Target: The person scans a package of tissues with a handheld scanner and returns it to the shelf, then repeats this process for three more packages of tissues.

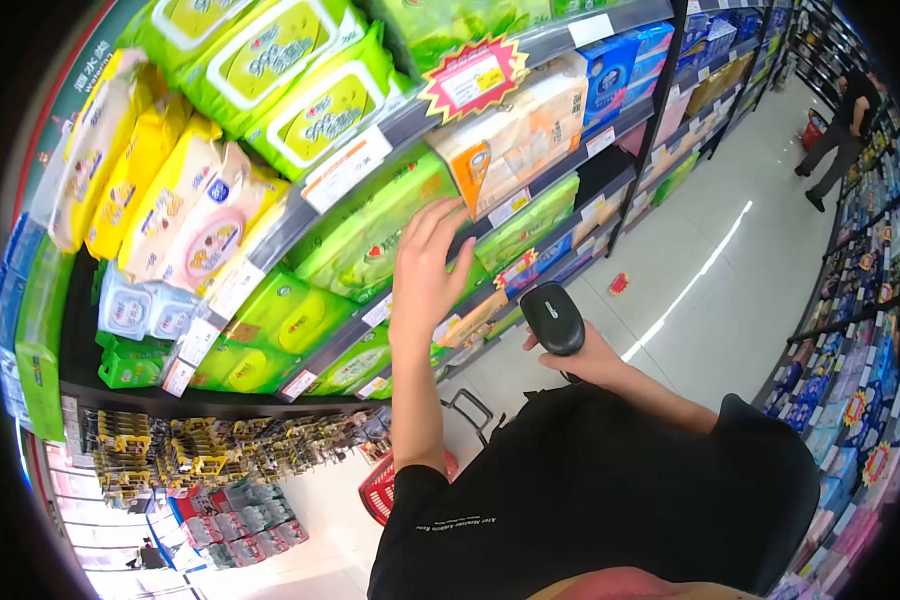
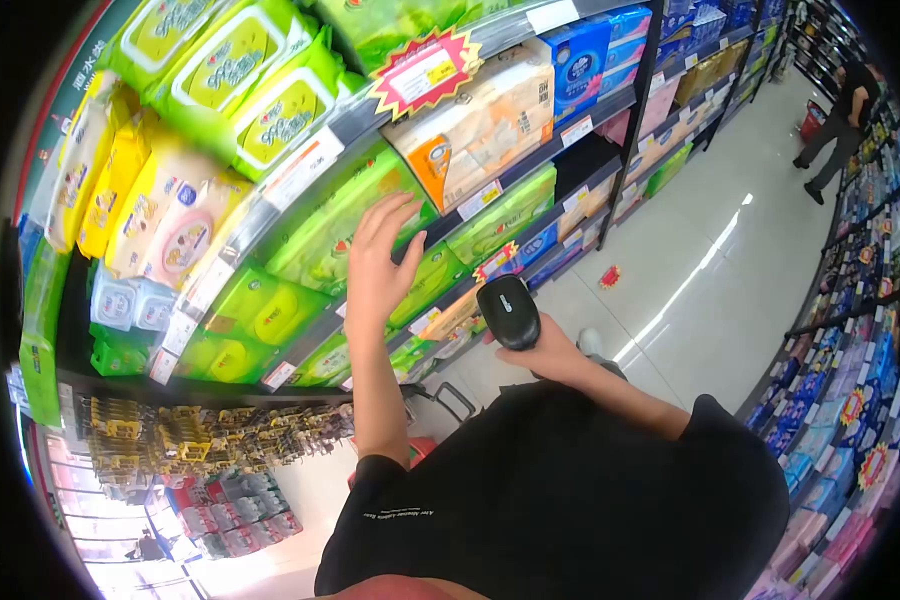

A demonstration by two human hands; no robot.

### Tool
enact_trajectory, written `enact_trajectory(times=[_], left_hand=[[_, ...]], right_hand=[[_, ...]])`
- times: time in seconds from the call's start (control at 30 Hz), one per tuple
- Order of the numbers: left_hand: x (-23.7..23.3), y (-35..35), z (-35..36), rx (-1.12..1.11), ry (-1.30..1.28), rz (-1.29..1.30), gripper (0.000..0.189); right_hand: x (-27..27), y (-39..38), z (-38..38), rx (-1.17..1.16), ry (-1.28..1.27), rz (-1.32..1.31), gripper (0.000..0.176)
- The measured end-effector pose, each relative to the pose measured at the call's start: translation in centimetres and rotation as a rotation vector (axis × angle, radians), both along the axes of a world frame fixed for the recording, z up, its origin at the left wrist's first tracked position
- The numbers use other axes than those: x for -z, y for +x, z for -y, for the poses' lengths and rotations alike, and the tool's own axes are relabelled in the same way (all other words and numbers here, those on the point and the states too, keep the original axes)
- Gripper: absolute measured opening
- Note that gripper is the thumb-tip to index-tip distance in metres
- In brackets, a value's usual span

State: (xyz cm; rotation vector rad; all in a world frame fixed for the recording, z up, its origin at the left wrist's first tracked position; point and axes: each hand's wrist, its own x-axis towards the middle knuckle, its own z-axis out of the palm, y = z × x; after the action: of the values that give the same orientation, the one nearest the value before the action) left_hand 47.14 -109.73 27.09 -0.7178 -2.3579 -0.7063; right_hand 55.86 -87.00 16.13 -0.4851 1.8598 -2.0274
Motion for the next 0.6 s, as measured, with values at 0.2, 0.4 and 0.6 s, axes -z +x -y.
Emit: enact_trajectory(times=[0.2, 0.4, 0.6], left_hand=[[-1.2, -6.4, -5.4, -0.13, -0.101, -0.071, 0.045], [0.7, -10.2, -10.1, -0.387, -0.217, -0.115, 0.061], [2.9, -9.7, -14.4, -0.716, -0.256, -0.136, 0.067]], right_hand=[[1.0, -5.0, -5.2, 0.045, -0.107, 0.024, 0.03], [2.1, -10.7, -10.0, 0.031, -0.198, -0.098, 0.047], [2.6, -16.8, -14.7, -0.04, -0.228, 0.154, 0.057]])
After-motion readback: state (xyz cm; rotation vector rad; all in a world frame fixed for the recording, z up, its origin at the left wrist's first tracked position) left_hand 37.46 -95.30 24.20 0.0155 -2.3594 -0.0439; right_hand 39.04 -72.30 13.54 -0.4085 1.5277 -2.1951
